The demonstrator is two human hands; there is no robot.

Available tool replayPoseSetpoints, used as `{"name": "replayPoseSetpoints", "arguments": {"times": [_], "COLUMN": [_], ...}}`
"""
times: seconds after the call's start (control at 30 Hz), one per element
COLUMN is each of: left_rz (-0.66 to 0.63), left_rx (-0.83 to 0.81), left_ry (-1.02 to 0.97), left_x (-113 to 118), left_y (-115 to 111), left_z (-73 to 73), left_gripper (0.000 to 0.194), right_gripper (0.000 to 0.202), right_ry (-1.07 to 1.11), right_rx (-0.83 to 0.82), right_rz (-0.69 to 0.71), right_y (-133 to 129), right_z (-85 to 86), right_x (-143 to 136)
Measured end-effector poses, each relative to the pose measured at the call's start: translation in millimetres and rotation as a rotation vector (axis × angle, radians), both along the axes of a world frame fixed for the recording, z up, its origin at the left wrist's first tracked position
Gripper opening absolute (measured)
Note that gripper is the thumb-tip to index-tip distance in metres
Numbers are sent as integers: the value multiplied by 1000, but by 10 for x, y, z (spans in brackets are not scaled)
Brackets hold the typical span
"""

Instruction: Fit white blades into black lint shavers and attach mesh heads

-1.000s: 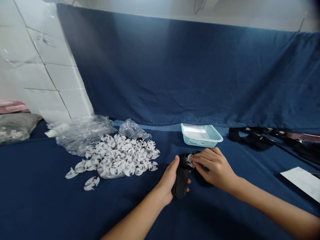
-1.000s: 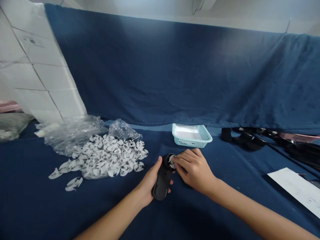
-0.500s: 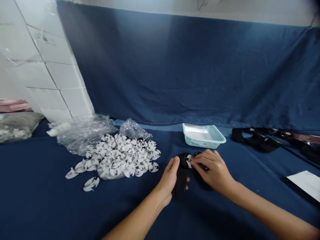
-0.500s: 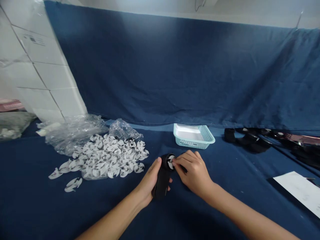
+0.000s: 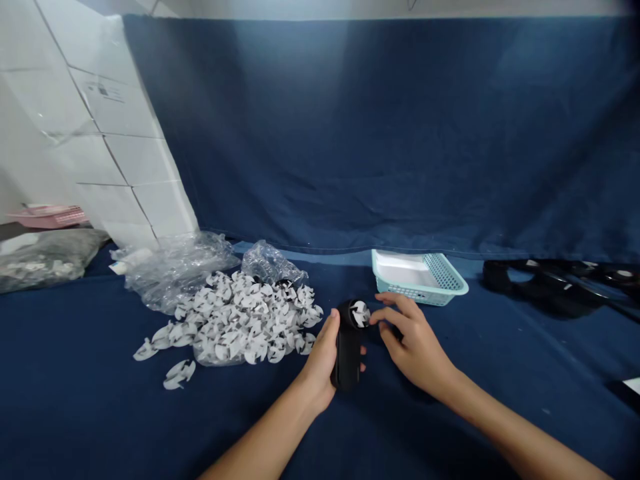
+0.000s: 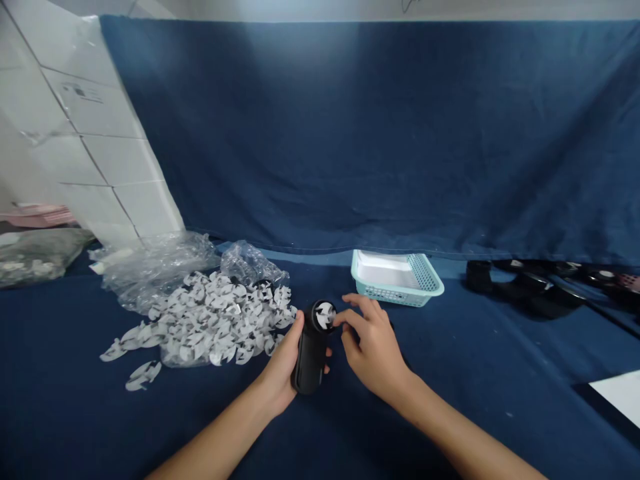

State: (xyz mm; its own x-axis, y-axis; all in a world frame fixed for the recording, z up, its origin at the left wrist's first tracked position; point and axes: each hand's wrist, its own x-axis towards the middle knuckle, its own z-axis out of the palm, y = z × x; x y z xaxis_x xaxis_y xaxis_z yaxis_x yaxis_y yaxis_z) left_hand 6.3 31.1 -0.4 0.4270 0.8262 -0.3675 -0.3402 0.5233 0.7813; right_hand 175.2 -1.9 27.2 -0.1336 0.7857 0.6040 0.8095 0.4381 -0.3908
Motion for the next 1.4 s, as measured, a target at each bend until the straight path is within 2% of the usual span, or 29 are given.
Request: {"name": "replayPoseSetpoints", "arguments": {"times": [0.13,0.27,0.43,0.53,0.67,0.8,0.9,1.0,1.17,1.27,1.4], "left_rz": [0,2,20,16,23,11,11,3,-18,-66,-114], "left_rx": [-15,-30,-31,-15,-16,-40,-50,-56,-24,-7,-70], "left_ry": [30,47,44,26,16,0,-29,-47,-49,-88,-113], "left_x": [15,24,22,17,9,5,-1,-9,-12,-8,-21], "left_y": [-6,-20,-10,-5,-17,-26,-13,8,0,-24,-36], "left_z": [19,37,33,27,26,20,9,-8,-53,-95,-122], "left_gripper": [68,66,65,65,65,66,67,68,69,66,65], "right_gripper": [39,51,37,30,45,58,42,26,26,22,19], "right_ry": [-19,-192,-216,-184,-233,-345,-350,-295,-67,117,349], "right_rx": [-4,67,75,51,-34,-50,-7,8,14,13,-58], "right_rz": [79,-45,-150,-86,27,-84,-131,-57,106,80,-5], "right_y": [-35,-37,-32,-54,-83,-62,-47,-65,-123,-67,215], "right_z": [18,42,11,29,56,3,-11,46,151,207,357], "right_x": [-28,-30,17,16,-35,-50,-19,2,21,54,49]}}
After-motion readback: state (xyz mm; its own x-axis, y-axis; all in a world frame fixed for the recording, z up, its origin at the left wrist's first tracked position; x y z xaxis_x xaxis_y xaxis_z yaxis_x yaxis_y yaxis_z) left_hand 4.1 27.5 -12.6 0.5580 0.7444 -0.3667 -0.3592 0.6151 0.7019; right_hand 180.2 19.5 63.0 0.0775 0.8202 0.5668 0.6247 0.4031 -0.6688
